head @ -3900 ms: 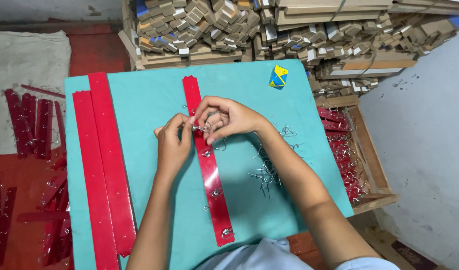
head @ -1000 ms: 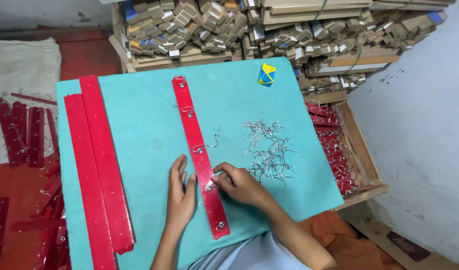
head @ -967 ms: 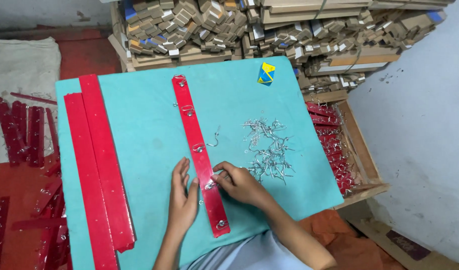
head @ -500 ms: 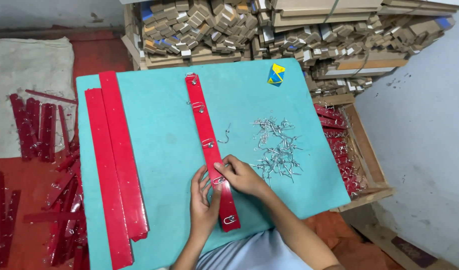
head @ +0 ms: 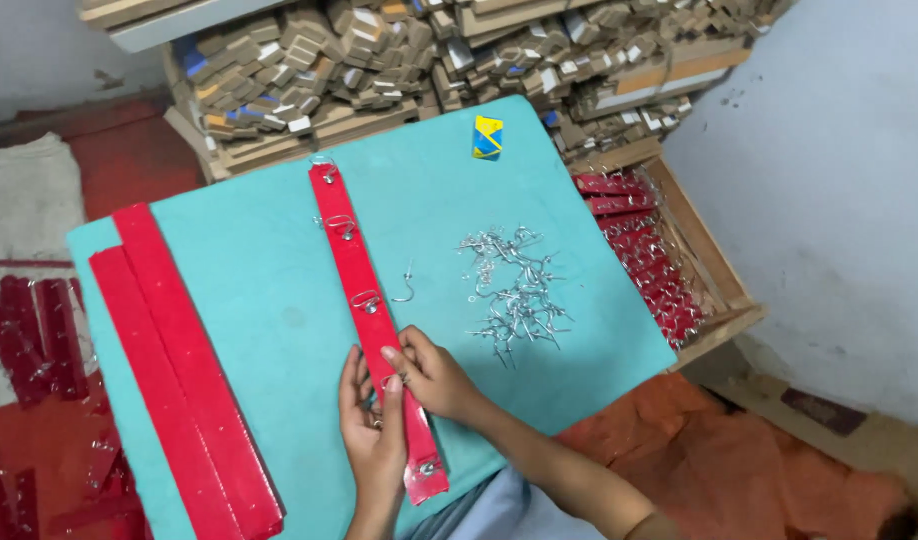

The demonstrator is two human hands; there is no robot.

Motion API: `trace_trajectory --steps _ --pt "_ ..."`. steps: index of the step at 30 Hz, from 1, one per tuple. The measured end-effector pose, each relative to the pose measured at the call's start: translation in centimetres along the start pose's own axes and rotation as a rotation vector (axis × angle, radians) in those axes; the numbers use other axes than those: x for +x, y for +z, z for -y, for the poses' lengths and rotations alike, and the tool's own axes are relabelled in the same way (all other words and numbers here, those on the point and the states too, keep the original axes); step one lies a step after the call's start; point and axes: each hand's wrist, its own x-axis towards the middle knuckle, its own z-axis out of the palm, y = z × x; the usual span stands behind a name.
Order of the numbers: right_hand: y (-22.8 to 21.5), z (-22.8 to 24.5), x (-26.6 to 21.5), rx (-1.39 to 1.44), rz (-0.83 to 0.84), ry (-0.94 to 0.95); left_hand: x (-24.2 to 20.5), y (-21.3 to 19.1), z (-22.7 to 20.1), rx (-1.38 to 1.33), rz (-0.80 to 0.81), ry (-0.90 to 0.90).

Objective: Assembling metal hooks onto a red mounting strip to create a hook rack.

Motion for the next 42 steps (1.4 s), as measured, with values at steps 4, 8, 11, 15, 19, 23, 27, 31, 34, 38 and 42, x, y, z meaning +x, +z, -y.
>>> trace_trajectory --steps 4,8,11,15,19,23,27,31,34,38,42 --pt "-0.5 2.0 -0.7 0.018 -0.103 -0.085 0.0 0.4 -0.1 -0.008 0.1 0.162" --pt "-1.8 3.0 -1.6 0.073 -0.16 -0.096 -0.3 1.4 -0.3 0.029 0.146 0.182" --pt "-4.0 3.9 -2.3 0.122 -0.206 -0.117 -0.4 3.2 -0.8 0.009 0.241 0.23" --pt "-7.9 4.0 -3.0 0.283 -0.22 -0.093 -0.4 6.1 -1.5 -0.008 0.348 0.232" --pt "-14.1 3.5 -3.7 0.183 -0.313 -0.097 -1.1 10.1 -2.3 0.054 0.485 0.215" --pt "-21.6 2.2 -4.5 0.336 -0.356 -0.149 -1.2 15.8 -2.5 0.113 0.71 0.132" --pt "-29.5 -0.1 -5.5 0.376 -0.434 -0.151 -0.3 23.1 -1.3 0.22 0.91 0.178" --pt "-36.9 -4.6 -4.5 0.452 -0.557 -0.117 1.1 30.9 0.8 0.408 0.99 0.24" --pt "-42.3 -9.0 -3.5 0.595 -0.675 -0.112 3.0 35.3 3.6 0.388 1.089 0.211" --pt "-49.4 -15.1 -1.9 0.673 -0.847 0.065 5.3 40.8 5.9 0.609 0.977 -0.247" --pt "-54.8 -19.3 -0.8 0.69 -0.881 0.312 6.3 46.1 9.6 0.812 0.764 -0.31"
